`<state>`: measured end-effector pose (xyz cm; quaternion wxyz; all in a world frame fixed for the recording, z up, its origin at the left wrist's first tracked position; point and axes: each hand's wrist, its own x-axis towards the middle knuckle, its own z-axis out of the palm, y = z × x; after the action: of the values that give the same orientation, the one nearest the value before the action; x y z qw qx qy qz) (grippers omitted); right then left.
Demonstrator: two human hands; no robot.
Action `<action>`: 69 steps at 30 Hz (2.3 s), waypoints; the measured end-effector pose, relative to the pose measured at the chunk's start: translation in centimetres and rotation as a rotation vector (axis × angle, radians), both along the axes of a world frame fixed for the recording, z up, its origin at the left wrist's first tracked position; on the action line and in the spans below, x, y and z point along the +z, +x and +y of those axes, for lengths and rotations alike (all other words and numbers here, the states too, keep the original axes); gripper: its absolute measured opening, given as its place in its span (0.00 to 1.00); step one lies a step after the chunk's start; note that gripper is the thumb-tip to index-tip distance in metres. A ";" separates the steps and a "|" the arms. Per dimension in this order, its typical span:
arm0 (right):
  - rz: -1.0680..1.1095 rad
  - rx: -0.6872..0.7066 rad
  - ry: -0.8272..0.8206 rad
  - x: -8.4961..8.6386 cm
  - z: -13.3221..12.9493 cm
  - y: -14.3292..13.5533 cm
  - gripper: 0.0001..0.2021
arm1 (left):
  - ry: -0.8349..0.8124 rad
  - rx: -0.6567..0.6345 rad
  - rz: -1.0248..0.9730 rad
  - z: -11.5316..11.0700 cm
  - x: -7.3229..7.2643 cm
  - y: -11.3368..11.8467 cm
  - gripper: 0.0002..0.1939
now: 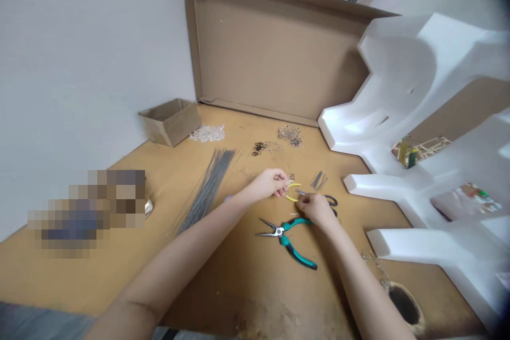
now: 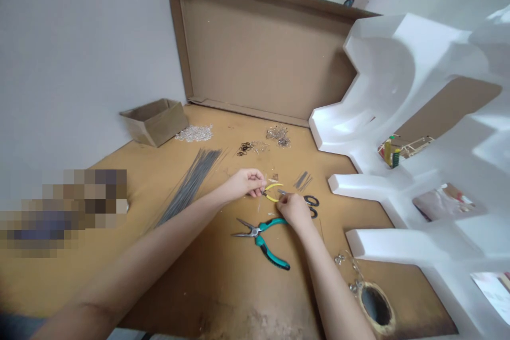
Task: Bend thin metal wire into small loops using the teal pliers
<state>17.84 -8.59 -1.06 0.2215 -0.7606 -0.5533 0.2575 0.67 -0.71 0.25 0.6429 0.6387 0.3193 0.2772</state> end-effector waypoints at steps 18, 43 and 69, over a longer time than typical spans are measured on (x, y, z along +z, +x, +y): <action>0.795 0.173 0.016 1.3 -2.0 -1.2 0.12 | -0.077 -0.045 -0.126 -1.9 1.9 0.5 0.08; 0.752 0.334 0.033 2.1 -2.8 -1.2 0.10 | -0.222 -0.341 -0.204 -2.0 1.7 -0.4 0.16; 0.018 0.239 0.250 0.4 -2.0 0.5 0.11 | 0.726 0.038 0.249 -2.7 0.2 0.4 0.08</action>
<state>18.36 -10.55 -0.66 0.2873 -0.6534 -0.6656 0.2179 1.11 -3.43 0.40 0.3257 0.8476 0.2878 0.3043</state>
